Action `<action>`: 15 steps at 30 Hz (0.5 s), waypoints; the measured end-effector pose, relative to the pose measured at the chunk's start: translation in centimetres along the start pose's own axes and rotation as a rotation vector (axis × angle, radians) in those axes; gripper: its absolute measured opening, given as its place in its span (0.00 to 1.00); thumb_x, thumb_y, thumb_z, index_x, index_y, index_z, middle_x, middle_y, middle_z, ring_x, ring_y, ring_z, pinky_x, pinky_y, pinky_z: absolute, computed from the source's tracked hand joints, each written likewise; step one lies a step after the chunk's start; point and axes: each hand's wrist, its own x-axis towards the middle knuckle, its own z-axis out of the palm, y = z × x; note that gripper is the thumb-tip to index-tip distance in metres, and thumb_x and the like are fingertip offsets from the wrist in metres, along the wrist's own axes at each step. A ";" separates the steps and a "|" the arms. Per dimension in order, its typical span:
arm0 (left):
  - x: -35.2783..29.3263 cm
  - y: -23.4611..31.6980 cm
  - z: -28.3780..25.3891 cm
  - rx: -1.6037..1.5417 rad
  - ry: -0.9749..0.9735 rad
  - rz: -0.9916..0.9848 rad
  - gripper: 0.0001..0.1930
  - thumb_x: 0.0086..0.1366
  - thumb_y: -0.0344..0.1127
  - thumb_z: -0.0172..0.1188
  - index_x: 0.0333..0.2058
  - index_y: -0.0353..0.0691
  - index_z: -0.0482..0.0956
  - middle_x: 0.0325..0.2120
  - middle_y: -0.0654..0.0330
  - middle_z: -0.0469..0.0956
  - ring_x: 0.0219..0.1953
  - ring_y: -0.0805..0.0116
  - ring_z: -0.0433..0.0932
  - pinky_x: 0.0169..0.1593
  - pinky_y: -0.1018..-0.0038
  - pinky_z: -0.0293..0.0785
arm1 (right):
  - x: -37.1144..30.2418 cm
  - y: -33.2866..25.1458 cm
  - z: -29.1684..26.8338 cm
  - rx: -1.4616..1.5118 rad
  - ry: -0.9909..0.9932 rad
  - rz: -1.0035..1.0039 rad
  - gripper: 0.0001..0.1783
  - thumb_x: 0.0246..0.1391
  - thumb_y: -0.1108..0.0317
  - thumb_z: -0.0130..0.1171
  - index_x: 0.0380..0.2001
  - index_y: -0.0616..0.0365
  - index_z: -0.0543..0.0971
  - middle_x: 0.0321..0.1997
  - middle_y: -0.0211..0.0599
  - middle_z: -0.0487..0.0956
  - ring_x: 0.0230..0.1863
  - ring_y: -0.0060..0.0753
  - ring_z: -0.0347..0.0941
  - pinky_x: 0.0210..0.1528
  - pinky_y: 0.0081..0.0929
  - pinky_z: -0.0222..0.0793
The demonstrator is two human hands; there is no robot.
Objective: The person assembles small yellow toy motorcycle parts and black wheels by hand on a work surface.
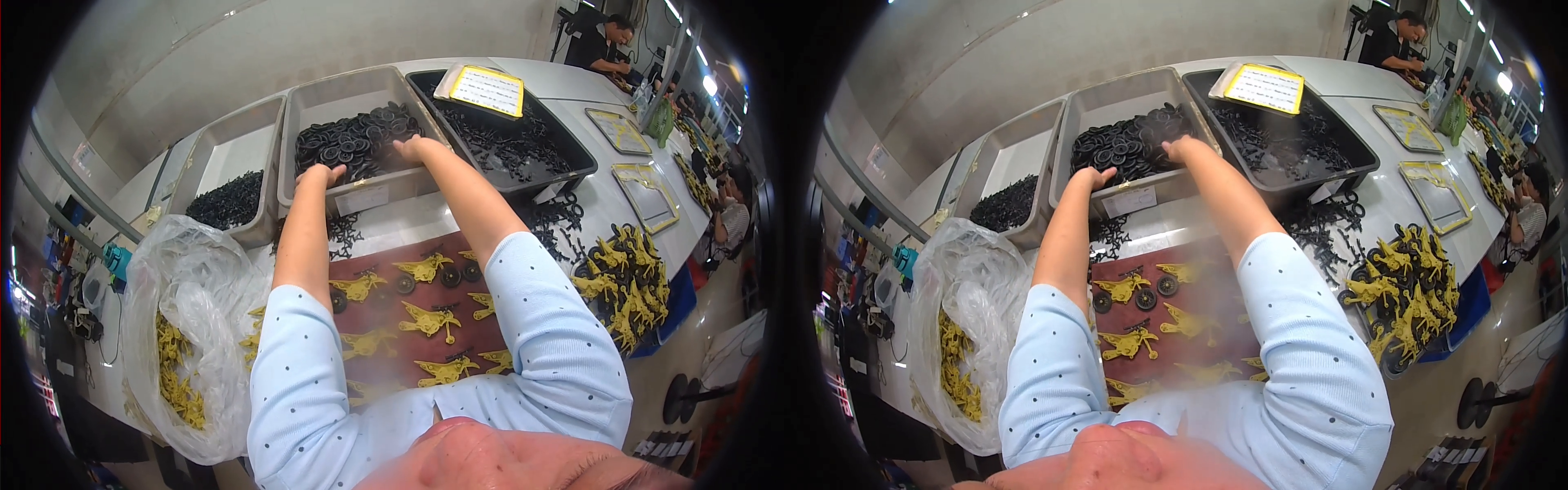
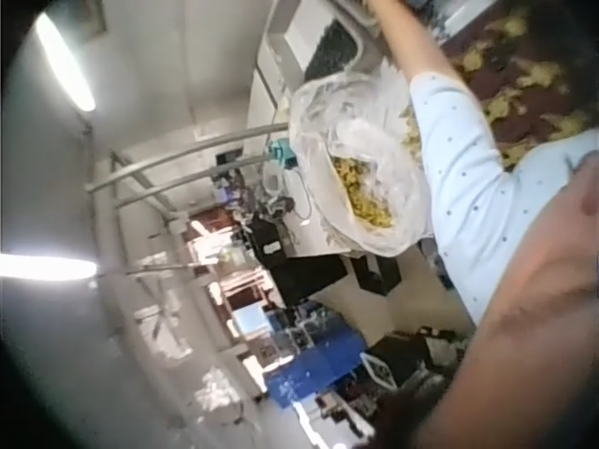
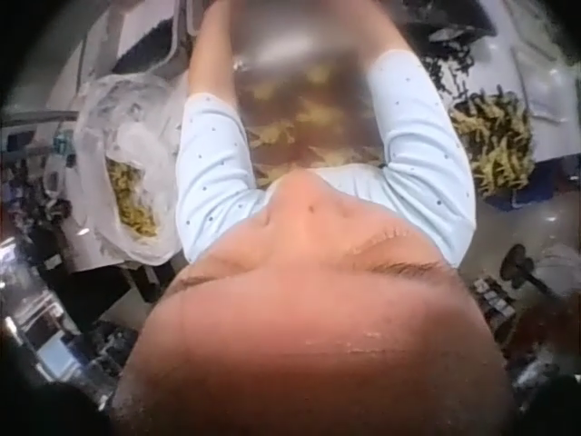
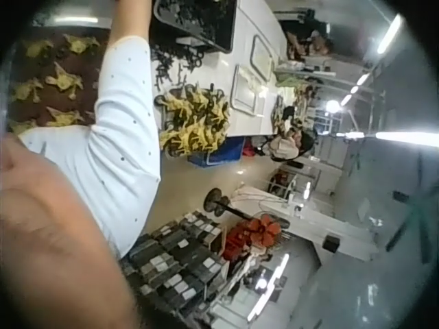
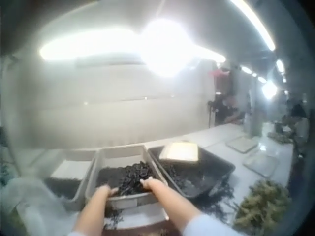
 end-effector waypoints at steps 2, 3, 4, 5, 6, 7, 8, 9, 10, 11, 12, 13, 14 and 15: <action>-5.3 9.8 -2.9 -0.138 -0.863 0.101 0.51 0.48 0.80 0.41 0.60 0.44 0.64 0.63 0.54 0.56 0.65 0.48 0.53 0.63 0.57 0.55 | 3.2 10.3 2.6 0.210 0.202 0.370 0.47 0.55 0.35 0.41 0.61 0.68 0.57 0.68 0.55 0.51 0.69 0.52 0.45 0.69 0.37 0.43; -5.5 11.0 -0.6 -0.063 -0.518 0.045 0.51 0.49 0.80 0.40 0.61 0.44 0.62 0.64 0.53 0.54 0.65 0.50 0.53 0.64 0.58 0.54 | 4.1 10.3 2.5 0.210 0.177 0.354 0.49 0.54 0.37 0.46 0.63 0.69 0.51 0.70 0.55 0.46 0.70 0.54 0.42 0.69 0.36 0.41; -5.5 12.2 0.9 0.010 -0.169 -0.001 0.52 0.49 0.81 0.38 0.62 0.44 0.60 0.65 0.52 0.52 0.66 0.52 0.52 0.64 0.59 0.54 | 5.1 10.8 2.0 0.209 0.191 0.359 0.49 0.54 0.37 0.46 0.63 0.69 0.51 0.70 0.55 0.46 0.70 0.54 0.42 0.69 0.36 0.41; -4.7 12.1 -0.4 0.017 -0.203 0.077 0.54 0.49 0.81 0.35 0.63 0.42 0.56 0.66 0.49 0.47 0.67 0.55 0.49 0.65 0.61 0.51 | 6.0 10.7 0.9 0.317 0.215 0.375 0.47 0.55 0.38 0.45 0.63 0.69 0.53 0.69 0.55 0.48 0.70 0.52 0.43 0.69 0.37 0.42; -5.4 14.3 -1.0 0.011 -0.191 0.115 0.54 0.49 0.81 0.35 0.63 0.42 0.56 0.66 0.49 0.47 0.67 0.55 0.49 0.65 0.61 0.51 | 6.2 12.2 -0.7 0.419 0.252 0.417 0.45 0.56 0.38 0.43 0.62 0.69 0.55 0.68 0.55 0.50 0.70 0.50 0.44 0.69 0.37 0.42; -5.9 15.6 -1.3 -0.073 -0.250 0.121 0.53 0.51 0.80 0.34 0.63 0.41 0.54 0.65 0.47 0.47 0.67 0.56 0.49 0.66 0.62 0.49 | 6.1 12.9 -1.5 0.525 0.273 0.444 0.44 0.57 0.39 0.42 0.61 0.68 0.57 0.68 0.55 0.52 0.70 0.49 0.46 0.69 0.37 0.42; -4.9 13.9 -0.8 -0.158 -0.317 0.068 0.53 0.52 0.80 0.33 0.63 0.40 0.53 0.65 0.46 0.48 0.67 0.57 0.49 0.66 0.63 0.48 | 5.5 10.3 -0.9 0.527 0.242 0.416 0.44 0.57 0.39 0.42 0.61 0.68 0.57 0.68 0.55 0.52 0.70 0.49 0.46 0.69 0.37 0.42; -3.8 11.2 0.4 -0.277 -0.282 -0.008 0.51 0.55 0.77 0.33 0.62 0.36 0.55 0.63 0.44 0.51 0.66 0.55 0.50 0.66 0.63 0.46 | 4.4 6.6 0.5 0.475 0.151 0.272 0.45 0.58 0.37 0.36 0.62 0.69 0.53 0.68 0.55 0.51 0.69 0.51 0.46 0.68 0.41 0.44; -3.6 9.6 0.9 -0.274 -0.296 -0.043 0.51 0.55 0.77 0.33 0.62 0.36 0.55 0.63 0.44 0.51 0.66 0.55 0.50 0.66 0.63 0.46 | 3.0 4.7 1.1 0.424 0.086 0.147 0.47 0.59 0.35 0.30 0.64 0.69 0.50 0.68 0.55 0.50 0.69 0.54 0.47 0.66 0.45 0.47; -4.7 10.4 0.7 -0.330 -0.316 0.093 0.53 0.54 0.78 0.32 0.63 0.36 0.51 0.64 0.43 0.48 0.67 0.51 0.47 0.66 0.61 0.45 | 2.3 5.0 1.0 0.300 0.064 0.100 0.45 0.59 0.36 0.29 0.63 0.67 0.54 0.68 0.54 0.51 0.68 0.53 0.50 0.65 0.48 0.50; -6.2 11.8 0.3 -0.385 -0.335 0.240 0.55 0.52 0.80 0.31 0.64 0.35 0.47 0.65 0.42 0.44 0.67 0.47 0.44 0.66 0.58 0.45 | 1.7 6.3 0.8 0.301 0.071 0.124 0.45 0.59 0.36 0.29 0.63 0.67 0.54 0.68 0.54 0.51 0.68 0.53 0.50 0.65 0.48 0.50; -8.2 13.5 0.1 -0.427 -0.350 0.271 0.55 0.53 0.79 0.32 0.63 0.33 0.48 0.65 0.42 0.44 0.67 0.46 0.44 0.66 0.58 0.46 | 1.3 7.7 0.6 0.379 0.075 0.117 0.43 0.60 0.37 0.28 0.63 0.65 0.55 0.68 0.54 0.53 0.67 0.54 0.52 0.64 0.49 0.51; -8.4 13.4 -0.3 -0.429 -0.343 0.276 0.55 0.53 0.79 0.32 0.63 0.33 0.48 0.65 0.42 0.44 0.67 0.46 0.44 0.66 0.58 0.46 | 1.0 7.6 0.3 0.454 0.080 0.081 0.42 0.60 0.37 0.28 0.63 0.63 0.55 0.67 0.54 0.56 0.65 0.55 0.55 0.63 0.49 0.53; -8.4 13.2 -0.6 -0.454 -0.324 0.276 0.54 0.54 0.79 0.32 0.63 0.33 0.49 0.65 0.42 0.45 0.67 0.46 0.44 0.65 0.58 0.46 | 0.7 7.7 0.1 0.554 0.112 0.101 0.40 0.61 0.39 0.28 0.64 0.61 0.55 0.63 0.54 0.62 0.62 0.55 0.60 0.62 0.45 0.56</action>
